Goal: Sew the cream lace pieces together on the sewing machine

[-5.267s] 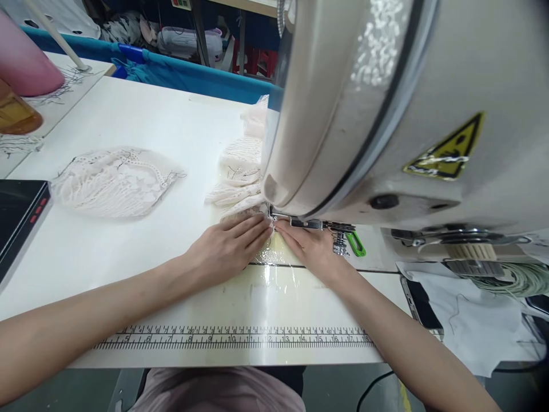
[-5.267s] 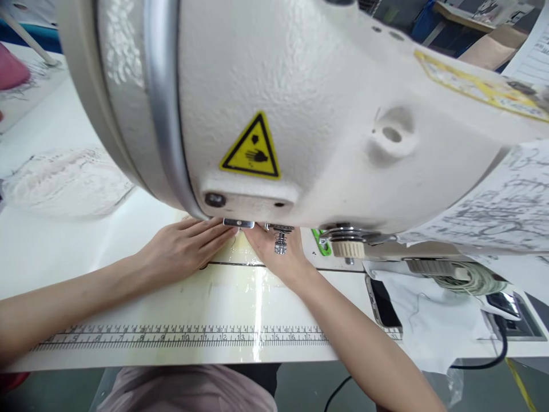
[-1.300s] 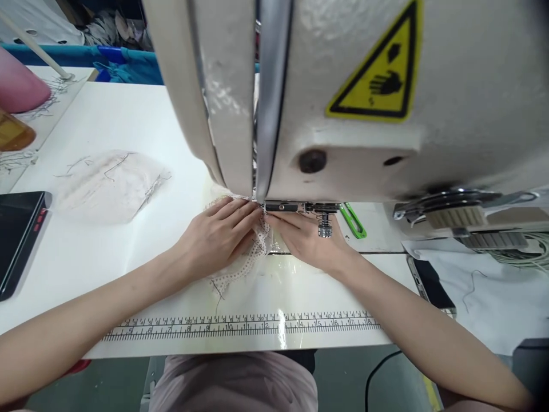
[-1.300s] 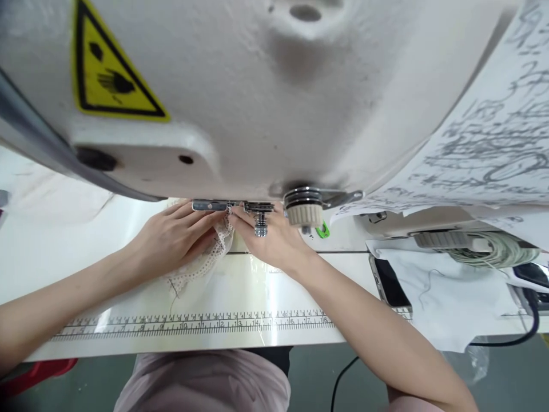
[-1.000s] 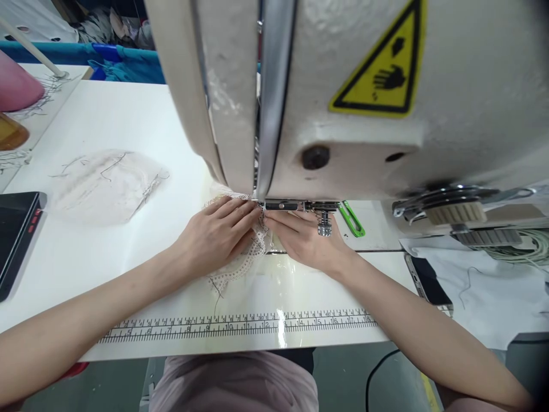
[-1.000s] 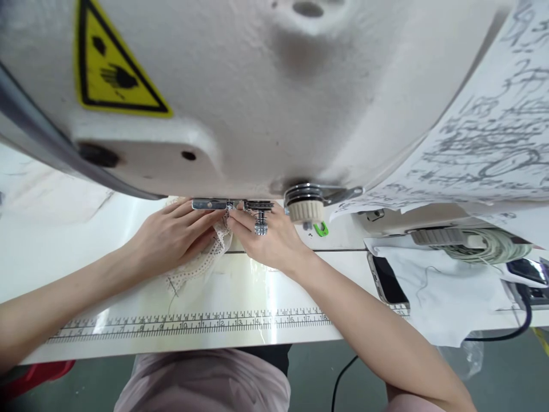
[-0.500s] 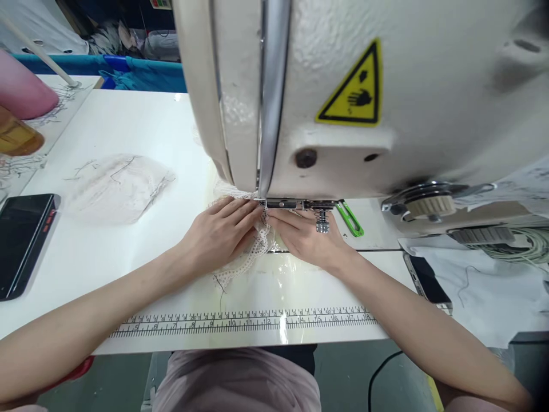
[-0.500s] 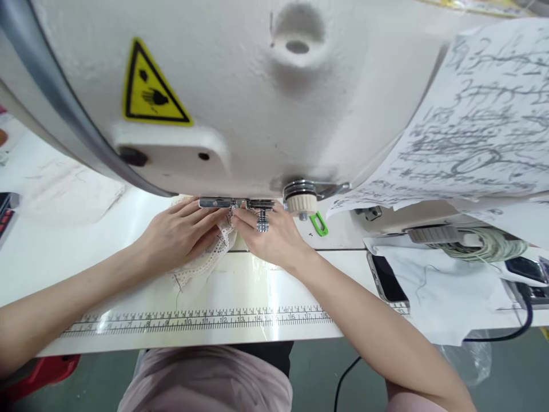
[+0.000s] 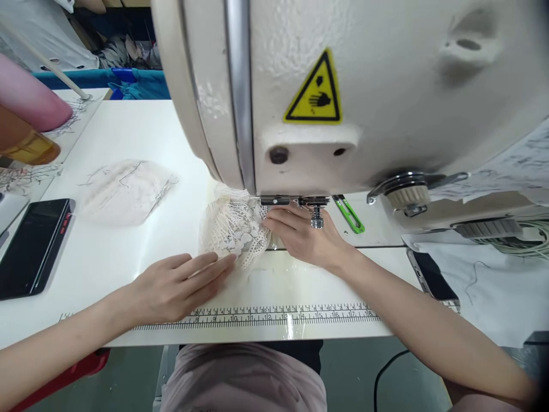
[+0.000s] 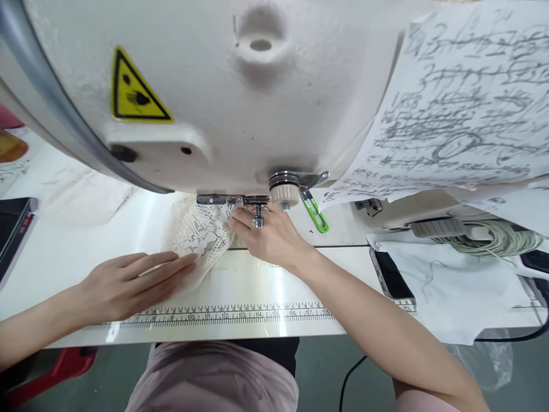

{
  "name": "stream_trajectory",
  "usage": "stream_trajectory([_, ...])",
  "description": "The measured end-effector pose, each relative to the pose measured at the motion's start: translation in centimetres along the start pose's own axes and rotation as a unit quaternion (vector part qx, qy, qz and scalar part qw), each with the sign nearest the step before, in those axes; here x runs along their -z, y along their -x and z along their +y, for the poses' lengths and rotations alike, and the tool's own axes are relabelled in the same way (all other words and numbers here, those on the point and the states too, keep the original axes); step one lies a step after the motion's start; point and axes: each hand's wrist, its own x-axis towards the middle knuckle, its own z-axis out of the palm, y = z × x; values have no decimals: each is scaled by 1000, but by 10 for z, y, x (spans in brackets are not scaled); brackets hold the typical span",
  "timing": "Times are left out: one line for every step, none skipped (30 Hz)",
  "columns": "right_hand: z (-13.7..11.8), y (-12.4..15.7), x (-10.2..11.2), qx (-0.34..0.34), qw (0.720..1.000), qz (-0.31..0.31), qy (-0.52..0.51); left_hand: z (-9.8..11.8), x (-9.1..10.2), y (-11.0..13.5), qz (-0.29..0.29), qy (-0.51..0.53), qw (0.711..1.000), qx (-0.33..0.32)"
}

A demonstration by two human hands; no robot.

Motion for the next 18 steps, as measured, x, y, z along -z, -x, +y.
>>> stream_trajectory([1, 0, -1, -2, 1000, -5, -14, 3, 1, 1, 6, 12, 999, 39])
stream_trajectory([1, 1, -2, -3, 999, -9, -31, 4, 3, -1, 11, 33, 995, 89])
stream_trajectory([1, 1, -3, -3, 999, -11, -49, 4, 6, -5, 13, 55, 988, 142])
stream_trajectory([2, 1, -4, -2, 998, -9, -67, 2, 10, -10, 15, 71, 979, 191])
stream_trajectory([2, 0, -4, 0, 997, -7, -82, -2, 14, -17, 18, 77, 971, 225])
stream_trajectory([2, 0, -4, 4, 996, -4, -93, -8, 18, -25, 22, 70, 968, 241])
stream_trajectory([1, -1, -3, 7, 995, -1, -100, -14, 20, -32, 22, 58, 970, 236])
stream_trajectory([1, -2, -3, 11, 994, 0, -104, -20, 20, -39, 18, 48, 976, 213])
stream_trajectory([1, -3, -2, 14, 994, -3, -109, -26, 19, -46, 10, 40, 982, 183])
stream_trajectory([1, -3, -1, 16, 994, -8, -112, -31, 15, -52, -2, 35, 988, 150])
stream_trajectory([1, -4, 0, 17, 993, -14, -114, -35, 10, -57, -14, 27, 992, 120])
stream_trajectory([1, -5, 0, 18, 993, -19, -115, -38, 3, -61, -19, 13, 995, 99])
stream_trajectory([2, -5, 0, 19, 993, -23, -114, -40, -4, -65, -17, -8, 996, 85])
stream_trajectory([2, -5, -1, 19, 993, -26, -111, -41, -10, -67, -5, -32, 997, 76])
stream_trajectory([2, -5, -1, 17, 994, -26, -107, -41, -17, -69, 12, -56, 996, 73])
stream_trajectory([3, -4, -2, 16, 994, -25, -104, -40, -22, -70, 31, -75, 994, 73])
stream_trajectory([3, -4, -3, 14, 995, -23, -100, -39, -26, -70, 48, -91, 992, 76])
stream_trajectory([3, -3, -4, 13, 995, -19, -96, -38, -29, -70, 60, -102, 990, 79])
